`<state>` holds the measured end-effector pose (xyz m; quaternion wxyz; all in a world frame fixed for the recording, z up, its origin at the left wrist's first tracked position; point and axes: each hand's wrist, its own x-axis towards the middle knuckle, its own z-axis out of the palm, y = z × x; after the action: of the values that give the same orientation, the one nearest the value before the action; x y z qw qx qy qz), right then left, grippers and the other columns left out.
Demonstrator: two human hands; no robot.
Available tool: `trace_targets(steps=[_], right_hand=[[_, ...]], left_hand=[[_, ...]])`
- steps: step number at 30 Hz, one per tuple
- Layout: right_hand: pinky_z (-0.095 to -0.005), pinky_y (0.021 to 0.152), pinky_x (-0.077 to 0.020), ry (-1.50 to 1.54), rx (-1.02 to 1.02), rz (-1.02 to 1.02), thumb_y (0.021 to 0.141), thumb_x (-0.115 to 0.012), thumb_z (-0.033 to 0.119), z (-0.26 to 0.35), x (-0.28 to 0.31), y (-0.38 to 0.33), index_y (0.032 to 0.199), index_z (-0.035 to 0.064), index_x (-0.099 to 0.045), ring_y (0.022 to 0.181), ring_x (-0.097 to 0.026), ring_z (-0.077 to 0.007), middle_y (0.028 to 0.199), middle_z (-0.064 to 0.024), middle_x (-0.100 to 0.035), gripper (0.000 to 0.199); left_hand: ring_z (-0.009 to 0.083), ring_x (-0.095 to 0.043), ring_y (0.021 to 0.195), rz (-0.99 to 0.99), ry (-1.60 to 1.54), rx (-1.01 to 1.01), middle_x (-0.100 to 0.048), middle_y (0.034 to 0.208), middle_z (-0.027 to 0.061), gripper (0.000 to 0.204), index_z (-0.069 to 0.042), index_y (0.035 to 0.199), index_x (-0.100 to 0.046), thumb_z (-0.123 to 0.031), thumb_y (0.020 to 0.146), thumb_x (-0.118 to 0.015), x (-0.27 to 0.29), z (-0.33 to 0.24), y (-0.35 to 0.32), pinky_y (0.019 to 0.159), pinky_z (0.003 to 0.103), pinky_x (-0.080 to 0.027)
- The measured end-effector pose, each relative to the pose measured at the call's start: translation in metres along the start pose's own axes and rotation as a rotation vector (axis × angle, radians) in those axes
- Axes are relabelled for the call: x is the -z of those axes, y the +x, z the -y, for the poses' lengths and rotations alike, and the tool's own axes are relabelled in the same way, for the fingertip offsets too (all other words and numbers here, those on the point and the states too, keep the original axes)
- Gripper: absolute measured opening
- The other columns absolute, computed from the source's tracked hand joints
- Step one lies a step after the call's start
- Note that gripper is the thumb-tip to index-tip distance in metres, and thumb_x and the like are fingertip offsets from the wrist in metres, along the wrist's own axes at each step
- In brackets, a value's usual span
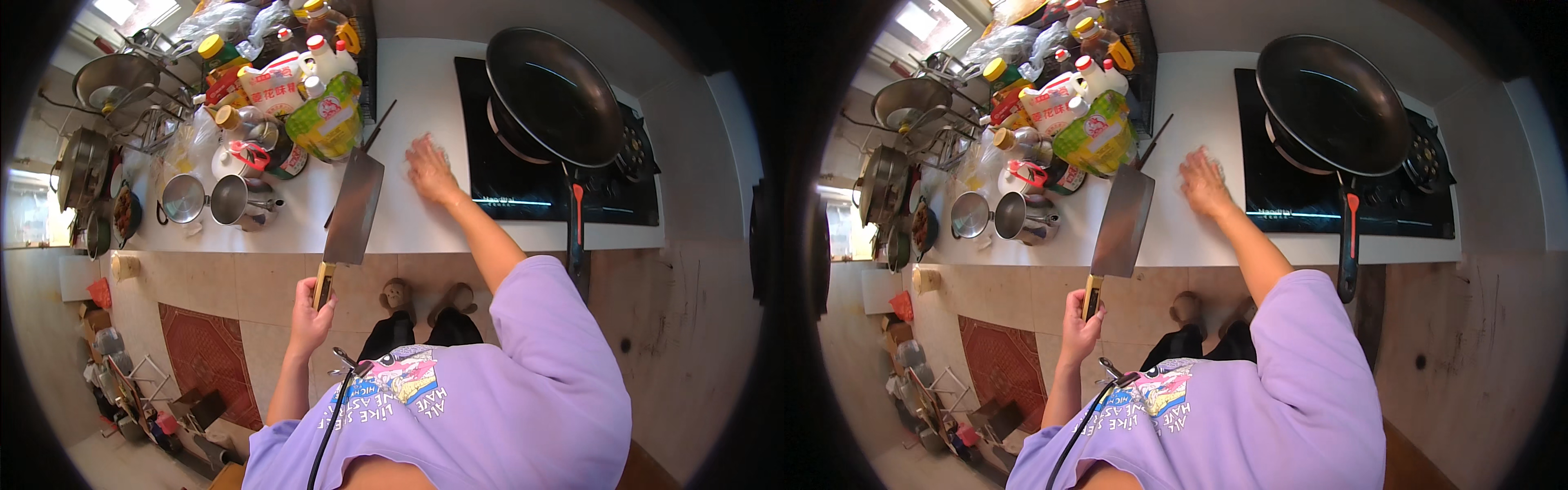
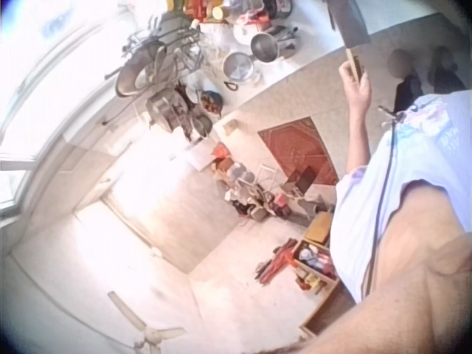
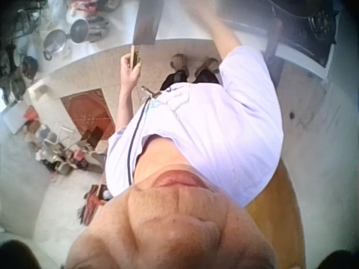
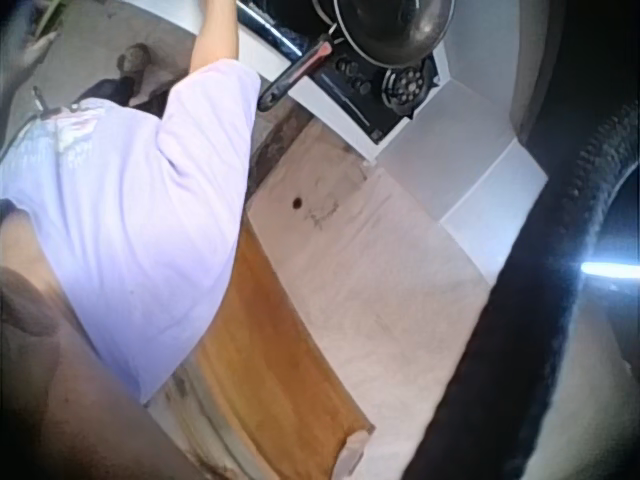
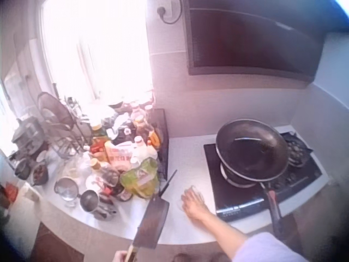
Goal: The person washes a frying pan in the sink, dries the countertop, and then prepares to cook by adding oil and chopped vegetables to the pan on the stove. They handle a pot lid, ladle, and cutting board during the process.
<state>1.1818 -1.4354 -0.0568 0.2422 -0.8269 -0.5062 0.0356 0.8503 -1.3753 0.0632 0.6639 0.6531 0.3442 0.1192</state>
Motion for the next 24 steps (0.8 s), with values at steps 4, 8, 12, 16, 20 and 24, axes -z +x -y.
trace_targets(steps=[4, 8, 12, 16, 20, 24], right_hand=[[-0.0452, 0.1, -0.0238, 0.105, 0.106, -0.002, 0.076, -0.053, 0.011, 0.029, 0.003, -0.078, 0.11, 0.0046, -0.05, 0.126, -0.025, -0.0274, 0.129, -0.0124, -0.036, 0.035], [-0.0395, 0.094, -0.0335, 0.18, 0.117, -0.122, 0.071, -0.052, -0.002, 0.036, 0.014, -0.138, 0.098, 0.0033, -0.056, 0.114, -0.041, -0.0274, 0.114, -0.011, -0.049, 0.028], [-0.0364, 0.085, -0.0412, 0.302, -0.008, -0.291, 0.072, -0.049, -0.004, 0.032, 0.029, -0.131, 0.094, 0.0018, -0.058, 0.099, -0.049, -0.0299, 0.103, -0.0135, -0.054, 0.024], [-0.0366, 0.088, -0.0392, 0.293, -0.143, -0.517, 0.074, -0.049, -0.002, 0.004, 0.028, -0.023, 0.096, 0.0016, -0.057, 0.102, -0.047, -0.0337, 0.105, -0.0149, -0.051, 0.023], [-0.0409, 0.094, -0.0321, 0.069, -0.109, -0.314, 0.075, -0.05, 0.002, -0.009, -0.006, 0.047, 0.096, 0.0035, -0.058, 0.111, -0.04, -0.0347, 0.115, -0.0159, -0.047, 0.023], [-0.0435, 0.095, -0.0302, 0.007, 0.159, -0.135, 0.073, -0.05, 0.003, 0.014, -0.016, 0.023, 0.093, 0.0047, -0.06, 0.114, -0.04, -0.0328, 0.115, -0.0138, -0.049, 0.022]], left_hand=[[0.0143, -0.051, 0.062, -0.056, 0.271, -0.179, -0.052, 0.081, 0.0056, 0.026, -0.004, 0.103, -0.039, -0.003, 0.08, -0.05, -0.008, 0.021, 0.027, 0.056, 0.026, -0.043], [0.0309, -0.059, 0.077, -0.1, 0.595, -0.344, -0.057, 0.091, 0.0148, 0.031, -0.006, 0.108, -0.043, -0.004, 0.079, -0.051, -0.037, -0.006, 0.059, 0.066, 0.036, -0.046], [0.0339, -0.057, 0.082, -0.112, 0.658, -0.439, -0.057, 0.094, 0.0171, 0.035, -0.008, 0.11, -0.043, -0.002, 0.077, -0.052, -0.053, -0.006, 0.084, 0.065, 0.037, -0.046], [0.0336, -0.057, 0.082, -0.188, 0.638, -0.513, -0.056, 0.097, 0.0164, 0.036, -0.007, 0.111, -0.043, -0.001, 0.076, -0.052, -0.06, -0.013, 0.085, 0.066, 0.037, -0.046], [0.0341, -0.057, 0.083, -0.225, 0.63, -0.524, -0.055, 0.101, 0.0156, 0.038, -0.007, 0.112, -0.042, 0.001, 0.076, -0.052, -0.06, -0.026, 0.082, 0.066, 0.037, -0.046], [0.0341, -0.057, 0.082, -0.228, 0.712, -0.52, -0.055, 0.1, 0.0152, 0.039, -0.007, 0.112, -0.042, 0.001, 0.075, -0.052, -0.056, -0.023, 0.093, 0.066, 0.037, -0.047]])
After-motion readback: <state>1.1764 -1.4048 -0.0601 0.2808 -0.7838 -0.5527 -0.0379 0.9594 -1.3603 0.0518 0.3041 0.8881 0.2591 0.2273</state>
